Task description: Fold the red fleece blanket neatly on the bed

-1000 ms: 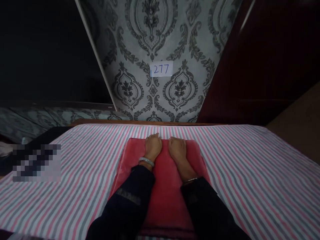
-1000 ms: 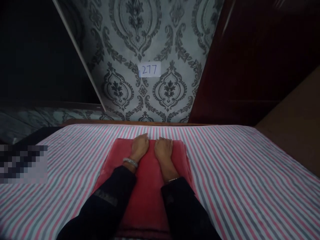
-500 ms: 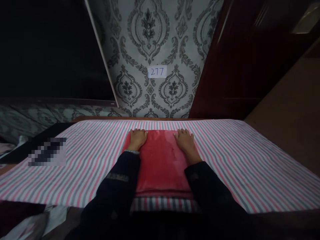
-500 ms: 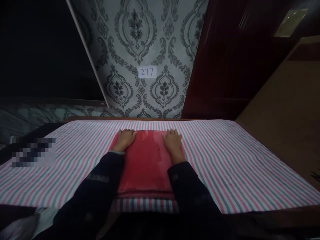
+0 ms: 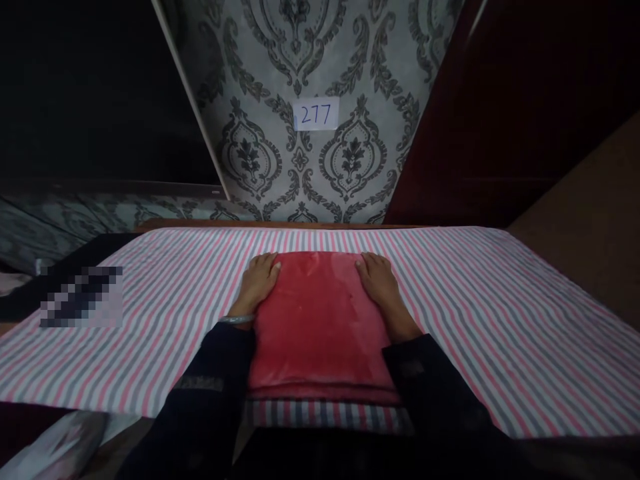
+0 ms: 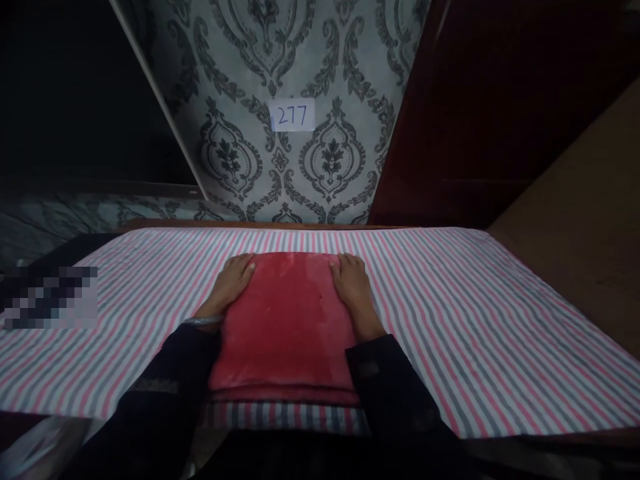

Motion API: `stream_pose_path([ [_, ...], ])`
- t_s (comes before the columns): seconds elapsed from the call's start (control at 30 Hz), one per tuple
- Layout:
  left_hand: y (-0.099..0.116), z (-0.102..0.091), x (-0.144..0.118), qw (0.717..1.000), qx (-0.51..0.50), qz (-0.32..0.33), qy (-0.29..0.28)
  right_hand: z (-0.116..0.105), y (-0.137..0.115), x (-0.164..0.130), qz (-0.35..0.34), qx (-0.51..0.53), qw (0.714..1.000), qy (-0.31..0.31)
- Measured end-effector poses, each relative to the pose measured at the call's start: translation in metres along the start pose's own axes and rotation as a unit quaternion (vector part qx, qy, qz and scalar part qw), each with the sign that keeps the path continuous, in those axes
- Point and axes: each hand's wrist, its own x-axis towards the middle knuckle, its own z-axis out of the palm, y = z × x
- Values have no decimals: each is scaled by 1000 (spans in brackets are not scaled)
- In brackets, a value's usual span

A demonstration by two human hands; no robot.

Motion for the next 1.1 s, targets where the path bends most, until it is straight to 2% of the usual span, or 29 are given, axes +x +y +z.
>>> stream_pose_path([
  [0.37,19,-16,-4,999,12,-43,-25,-24,-21,-3,55,-43,996,-57],
  [0.5,31,-31,-9,996,20,-71,-54,-41,-31,-19,62,-80,991,-92],
  [0.57,43,-41,-25,997,33,-45,-61,-51,-38,-38,50,-89,989,-110],
  [0.63,56,-46,-53,996,47,35,-69,-58,-44,-64,25,-96,988,-118],
  [0.7,65,-45,-88,987,57,129,-72,-62,-47,-95,-14,-105,988,-109],
  [0.77,66,-37,-120,981,70,171,-62,-62,-48,-124,-47,-118,988,-86],
  [0.83,60,-27,-143,982,85,164,-39,-60,-45,-145,-51,-128,988,-65],
  [0.9,53,-19,-154,984,101,145,-17,-58,-41,-157,-46,-133,989,-52],
  [1.1,45,-10,-153,985,116,131,-9,-57,-34,-162,-43,-120,990,-53],
])
